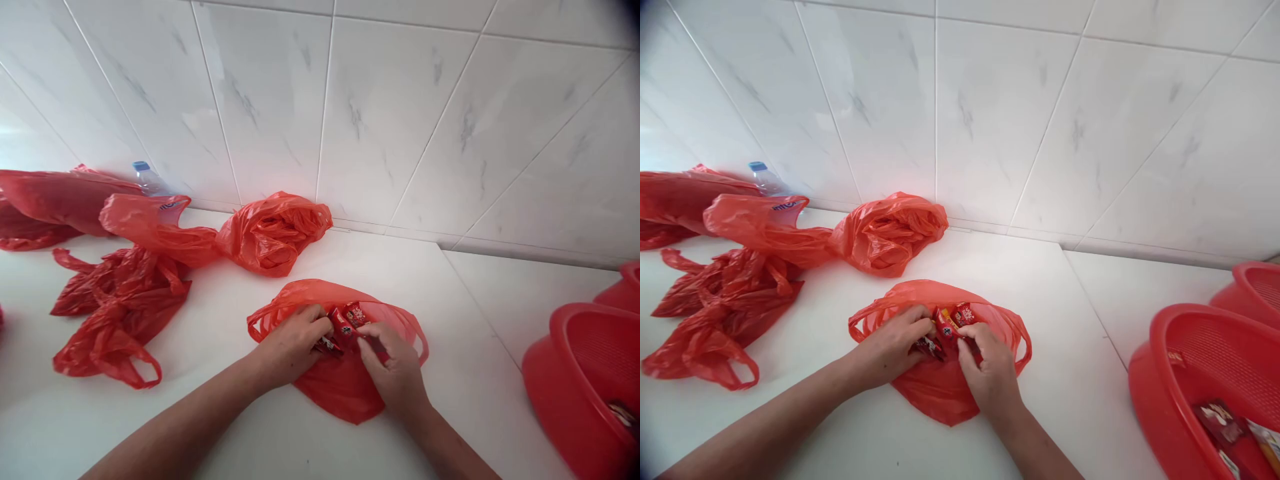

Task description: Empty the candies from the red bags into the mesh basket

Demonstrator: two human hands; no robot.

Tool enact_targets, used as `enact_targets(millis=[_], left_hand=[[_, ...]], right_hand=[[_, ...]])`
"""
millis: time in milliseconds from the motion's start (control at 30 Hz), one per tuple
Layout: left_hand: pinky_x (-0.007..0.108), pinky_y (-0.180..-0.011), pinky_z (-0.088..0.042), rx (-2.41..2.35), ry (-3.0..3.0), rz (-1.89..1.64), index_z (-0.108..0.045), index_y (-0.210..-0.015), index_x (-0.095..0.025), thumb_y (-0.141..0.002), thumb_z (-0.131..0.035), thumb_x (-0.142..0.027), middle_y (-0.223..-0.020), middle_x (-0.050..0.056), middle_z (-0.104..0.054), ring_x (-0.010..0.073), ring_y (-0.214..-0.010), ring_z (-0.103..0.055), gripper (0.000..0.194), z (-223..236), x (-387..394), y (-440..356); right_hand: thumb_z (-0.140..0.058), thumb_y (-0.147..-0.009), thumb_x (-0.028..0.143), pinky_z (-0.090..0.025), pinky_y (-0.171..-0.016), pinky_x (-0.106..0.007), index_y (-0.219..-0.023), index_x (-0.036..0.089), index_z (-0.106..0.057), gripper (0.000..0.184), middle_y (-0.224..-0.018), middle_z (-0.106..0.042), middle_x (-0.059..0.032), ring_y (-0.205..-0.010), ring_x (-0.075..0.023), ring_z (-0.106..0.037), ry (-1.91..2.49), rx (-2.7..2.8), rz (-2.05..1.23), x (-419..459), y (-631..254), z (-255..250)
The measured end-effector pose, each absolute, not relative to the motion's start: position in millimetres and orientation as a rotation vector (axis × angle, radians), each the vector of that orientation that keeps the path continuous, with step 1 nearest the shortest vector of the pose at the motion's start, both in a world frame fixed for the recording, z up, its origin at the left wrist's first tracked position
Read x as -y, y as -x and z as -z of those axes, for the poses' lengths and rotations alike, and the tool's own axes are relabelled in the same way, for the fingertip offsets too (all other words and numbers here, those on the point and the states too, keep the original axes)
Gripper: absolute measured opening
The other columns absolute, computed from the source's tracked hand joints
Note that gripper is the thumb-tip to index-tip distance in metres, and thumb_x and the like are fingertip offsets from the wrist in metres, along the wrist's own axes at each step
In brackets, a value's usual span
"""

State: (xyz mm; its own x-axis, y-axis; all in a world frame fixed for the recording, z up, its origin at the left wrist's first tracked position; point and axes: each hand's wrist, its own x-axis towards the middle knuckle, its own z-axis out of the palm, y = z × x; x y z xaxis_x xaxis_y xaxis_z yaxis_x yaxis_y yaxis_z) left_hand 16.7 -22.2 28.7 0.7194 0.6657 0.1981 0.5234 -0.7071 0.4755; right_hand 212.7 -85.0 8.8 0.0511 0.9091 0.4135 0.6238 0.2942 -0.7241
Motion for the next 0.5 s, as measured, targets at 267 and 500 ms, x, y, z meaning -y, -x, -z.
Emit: enact_targets(millis=[267, 500], left_hand=[[0.04, -0.097, -0.041, -0.879, -2.518, -0.616, -0.045, -0.118, -0.026, -0.072, -0.064, -0.009, -0.135, 0.007, -0.043, 0.0251, -0.12, -0.042, 0.053, -28.8, 21.5, -13.3], [0.032, -0.085, -0.047, -0.868, -2.459, -0.504, -0.051, -0.119, -0.029, -0.071, -0.056, -0.003, -0.113, 0.003, -0.056, 0.0207, -0.1, -0.055, 0.055, -25.3, 19.1, -14.3]], right_hand=[[-0.049, -0.089, 0.025, -0.05, -0.07, -0.028, -0.092, 0.023, -0.063, 0.015, -0.086, -0.064, -0.0022, -0.079, -0.0151, -0.061, 1.403, 1.792, -0.404, 80.7, -220.0, -4.8], [-0.048, -0.089, 0.033, -0.047, -0.062, -0.029, -0.079, 0.024, -0.061, 0.018, -0.081, -0.066, 0.0002, -0.073, -0.0164, -0.061, 1.716, 1.689, -0.351, 77.5, -227.7, -8.1]])
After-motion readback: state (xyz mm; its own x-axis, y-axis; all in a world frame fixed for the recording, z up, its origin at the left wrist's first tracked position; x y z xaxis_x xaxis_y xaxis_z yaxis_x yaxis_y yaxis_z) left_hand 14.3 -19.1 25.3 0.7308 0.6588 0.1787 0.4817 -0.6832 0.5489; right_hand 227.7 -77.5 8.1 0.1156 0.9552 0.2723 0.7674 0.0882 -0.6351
